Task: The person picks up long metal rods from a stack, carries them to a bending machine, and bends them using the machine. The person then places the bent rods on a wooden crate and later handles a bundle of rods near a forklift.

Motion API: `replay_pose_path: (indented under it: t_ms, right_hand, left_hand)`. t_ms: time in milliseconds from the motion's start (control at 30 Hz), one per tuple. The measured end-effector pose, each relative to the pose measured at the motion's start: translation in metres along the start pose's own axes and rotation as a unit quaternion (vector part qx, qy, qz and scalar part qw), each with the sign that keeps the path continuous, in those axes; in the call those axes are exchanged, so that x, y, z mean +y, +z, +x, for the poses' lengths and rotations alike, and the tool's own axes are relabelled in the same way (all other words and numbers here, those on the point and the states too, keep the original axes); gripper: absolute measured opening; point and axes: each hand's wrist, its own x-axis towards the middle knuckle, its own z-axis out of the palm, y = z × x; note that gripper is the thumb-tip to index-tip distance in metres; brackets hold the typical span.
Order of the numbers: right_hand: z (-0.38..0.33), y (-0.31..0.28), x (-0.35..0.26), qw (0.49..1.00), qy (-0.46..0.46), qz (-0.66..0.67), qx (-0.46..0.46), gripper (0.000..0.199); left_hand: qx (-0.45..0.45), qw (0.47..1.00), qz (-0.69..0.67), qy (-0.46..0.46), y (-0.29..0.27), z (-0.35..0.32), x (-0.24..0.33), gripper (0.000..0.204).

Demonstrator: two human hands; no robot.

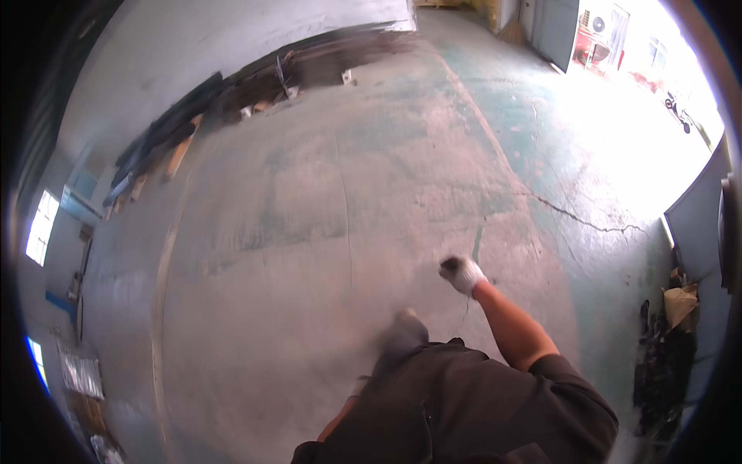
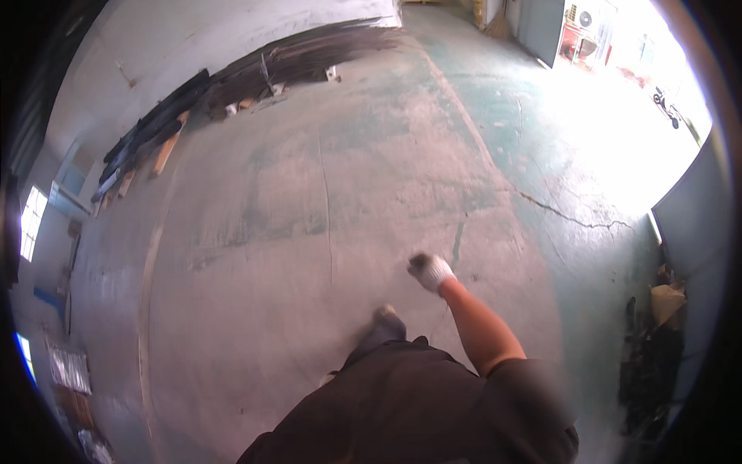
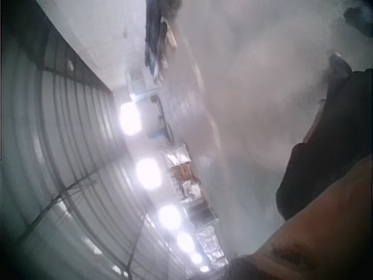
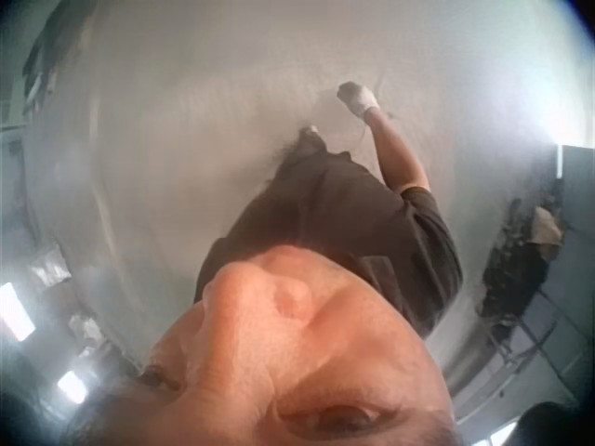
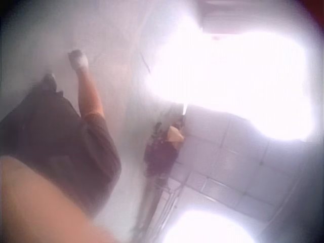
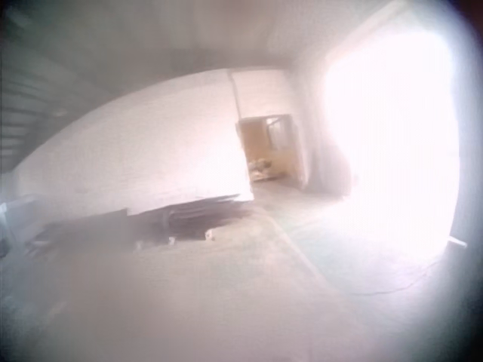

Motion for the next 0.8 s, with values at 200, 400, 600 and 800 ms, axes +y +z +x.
replay_pose_path:
  t_ms: [200, 400, 600, 800]
  right_hand:
    - [-0.010, 0.045, 0.221, 0.885, 0.019, -0.390, -0.254, 0.026]
    - [0.000, 0.060, 0.372, 0.838, 0.286, -0.184, -0.428, 0.036]
    - [0.340, 0.058, 0.309, 0.873, 0.208, -0.269, -0.348, 0.024]
    - [0.797, -0.074, 0.095, 0.973, 0.119, -0.179, -0.088, 0.036]
  left_hand:
    - [-0.006, 0.993, 0.108, 0.053, -0.198, 0.204, 0.100, 0.040]
    - [0.185, 0.955, -0.231, -0.001, -0.357, 0.407, 0.206, 0.023]
    - [0.029, 0.997, -0.067, -0.005, -0.414, 0.530, 0.228, 0.023]
    - [0.121, 0.978, -0.112, 0.125, -0.462, 0.630, 0.323, 0.021]
